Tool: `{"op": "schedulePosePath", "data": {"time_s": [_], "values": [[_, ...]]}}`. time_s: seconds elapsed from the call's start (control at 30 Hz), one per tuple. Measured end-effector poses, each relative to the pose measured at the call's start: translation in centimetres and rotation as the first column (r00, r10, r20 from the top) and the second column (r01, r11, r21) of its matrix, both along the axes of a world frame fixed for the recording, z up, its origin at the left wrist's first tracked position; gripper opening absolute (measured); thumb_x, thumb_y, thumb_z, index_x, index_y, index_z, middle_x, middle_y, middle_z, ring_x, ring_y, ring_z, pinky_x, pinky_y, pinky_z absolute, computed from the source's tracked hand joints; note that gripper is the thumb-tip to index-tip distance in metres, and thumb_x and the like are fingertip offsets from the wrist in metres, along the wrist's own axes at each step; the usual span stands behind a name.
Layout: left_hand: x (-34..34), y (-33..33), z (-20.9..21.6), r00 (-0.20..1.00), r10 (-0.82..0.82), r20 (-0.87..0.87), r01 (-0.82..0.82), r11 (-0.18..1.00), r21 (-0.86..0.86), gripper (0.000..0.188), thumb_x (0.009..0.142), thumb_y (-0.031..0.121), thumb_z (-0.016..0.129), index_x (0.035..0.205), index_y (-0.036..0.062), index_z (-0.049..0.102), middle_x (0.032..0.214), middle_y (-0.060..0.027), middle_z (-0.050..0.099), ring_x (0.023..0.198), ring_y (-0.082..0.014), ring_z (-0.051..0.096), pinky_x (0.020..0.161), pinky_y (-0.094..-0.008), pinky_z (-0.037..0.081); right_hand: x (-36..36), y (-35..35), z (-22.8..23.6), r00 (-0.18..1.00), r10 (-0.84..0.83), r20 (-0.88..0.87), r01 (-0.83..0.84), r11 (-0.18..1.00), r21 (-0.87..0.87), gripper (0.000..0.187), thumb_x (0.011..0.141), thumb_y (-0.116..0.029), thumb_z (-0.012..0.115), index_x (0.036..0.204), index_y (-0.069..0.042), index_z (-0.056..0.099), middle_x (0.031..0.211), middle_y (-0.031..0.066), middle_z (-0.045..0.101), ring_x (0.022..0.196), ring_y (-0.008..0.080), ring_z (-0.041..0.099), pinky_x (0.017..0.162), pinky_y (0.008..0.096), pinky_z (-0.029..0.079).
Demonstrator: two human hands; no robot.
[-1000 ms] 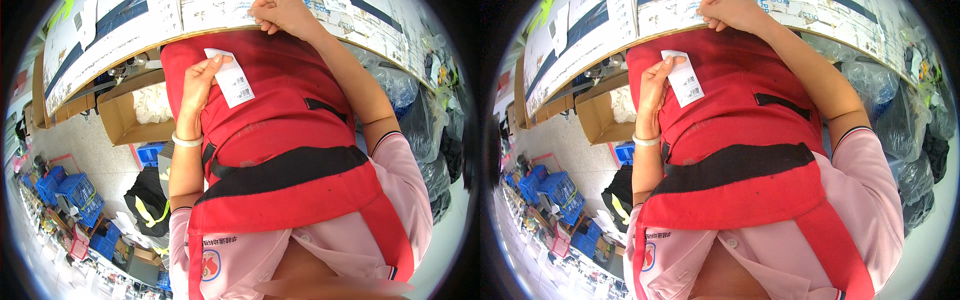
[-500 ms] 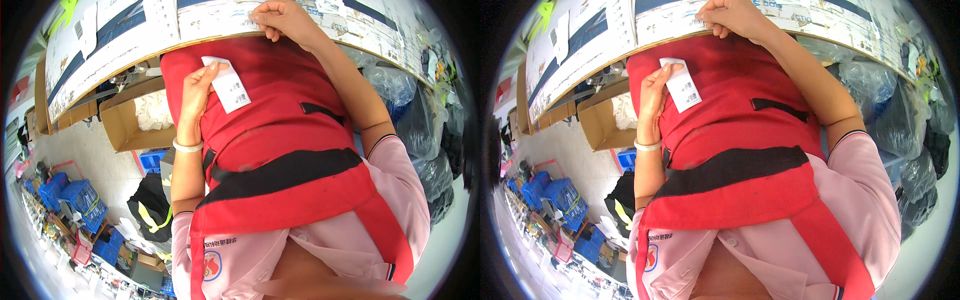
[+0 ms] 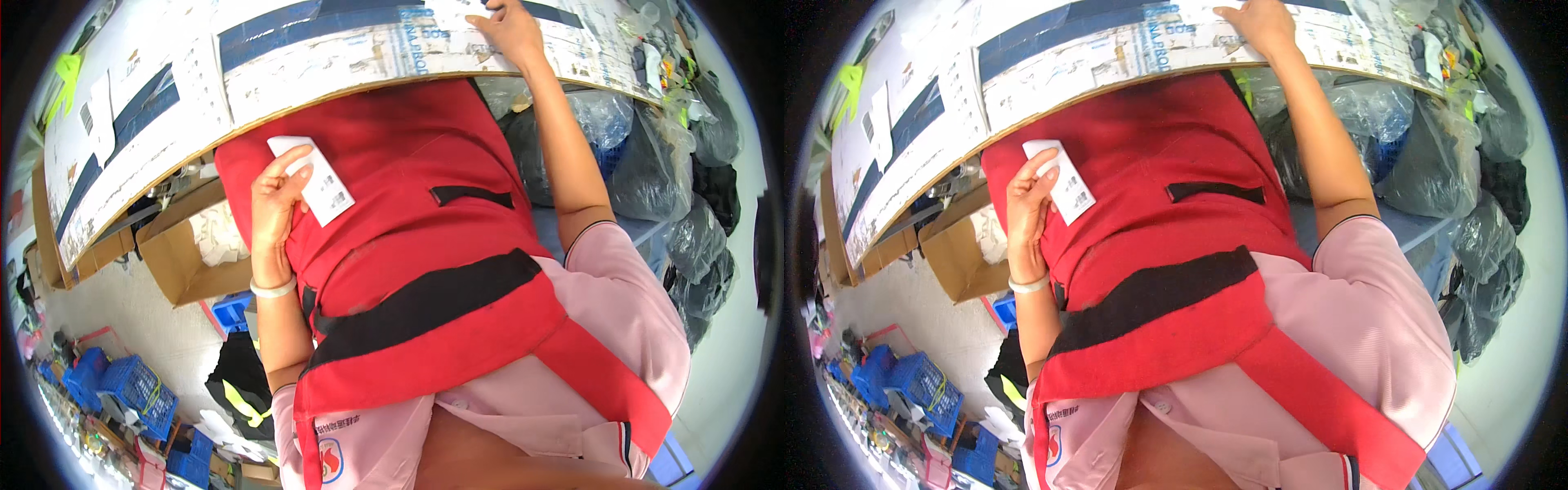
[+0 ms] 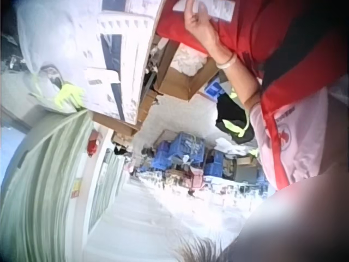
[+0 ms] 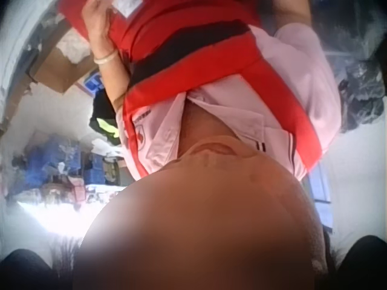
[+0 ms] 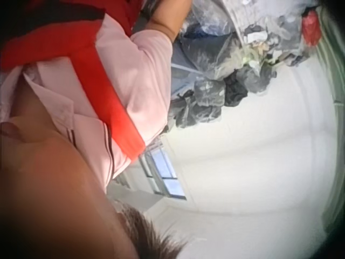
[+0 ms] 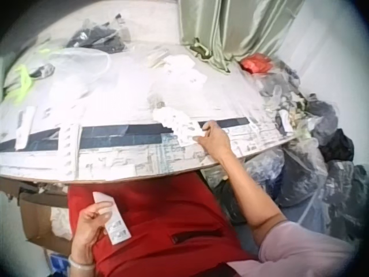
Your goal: The person is inspecting and checking small adhesive labels at a workstation.
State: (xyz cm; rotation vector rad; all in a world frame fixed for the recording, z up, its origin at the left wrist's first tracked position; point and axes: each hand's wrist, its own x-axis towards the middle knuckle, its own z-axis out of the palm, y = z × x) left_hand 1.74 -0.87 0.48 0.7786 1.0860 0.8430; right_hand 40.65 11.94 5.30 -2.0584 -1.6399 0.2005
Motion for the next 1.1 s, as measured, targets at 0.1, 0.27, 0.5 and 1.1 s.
{"op": "schedulePosePath", "data": {"time_s": [0.1, 0.27, 0.5, 1.1], "values": [[0.5, 0.1, -0.1, 0.998, 0.033, -0.05, -0.034, 0.999, -0.022, 0.021, 0.088, 0.007, 0.064, 0.109, 0.0021, 0.067, 0.071, -0.0002, 0.062, 0.05, -0.0043, 0.048, 0.045, -0.0176, 0.037, -3.1, -1.2, 1.2, 0.993, 0.12, 0.017, -0.119, 0.992, -0.036, 0.027, 0.083, -0.024, 0.068, 0.098, -0.002, 0.062, 0.069, 0.0046, 0.061, 0.057, 0.0137, 0.057, 0.054, 0.027, 0.047], [0.6, -0.1, 0.2, 0.993, 0.118, -0.014, -0.118, 0.993, 0.004, 0.018, 0.09, 0.009, 0.063, 0.104, 0.0006, 0.068, 0.074, -0.0028, 0.065, 0.051, -0.0055, 0.05, 0.046, -0.0183, 0.039, -15.5, -7.4, 0.8, 0.596, 0.221, -0.772, -0.718, 0.578, -0.388, 0.029, 0.087, -0.033, 0.065, 0.09, -0.004, 0.069, 0.069, -0.0004, 0.06, 0.06, 0.0059, 0.053, 0.054, 0.0211, 0.043], [0.7, 0.0, -0.1, 0.963, 0.132, 0.234, -0.126, 0.991, -0.04, 0.02, 0.088, 0.011, 0.065, 0.102, -0.0038, 0.068, 0.081, -0.007, 0.068, 0.06, -0.009, 0.057, 0.056, -0.0208, 0.047, -17.6, -7.9, -2.5, 0.4, 0.059, -0.915, -0.822, 0.464, -0.33, 0.025, 0.088, -0.026, 0.066, 0.092, -0.001, 0.067, 0.069, 0.002, 0.06, 0.057, 0.0075, 0.055, 0.052, 0.0201, 0.045], [0.3, 0.3, -0.4, 0.984, 0.053, 0.169, -0.045, 0.997, -0.055, 0.05, 0.098, 0.038, 0.049, 0.087, -0.0069, 0.068, 0.076, -0.0133, 0.067, 0.062, -0.0161, 0.063, 0.059, -0.0269, 0.053, -16.0, -4.2, 0.9, 0.56, 0.376, -0.738, -0.652, 0.75, -0.112, 0.016, 0.091, -0.018, 0.061, 0.095, -0.003, 0.066, 0.074, -0.0009, 0.06, 0.061, 0.0059, 0.055, 0.055, 0.0179, 0.045]]}}
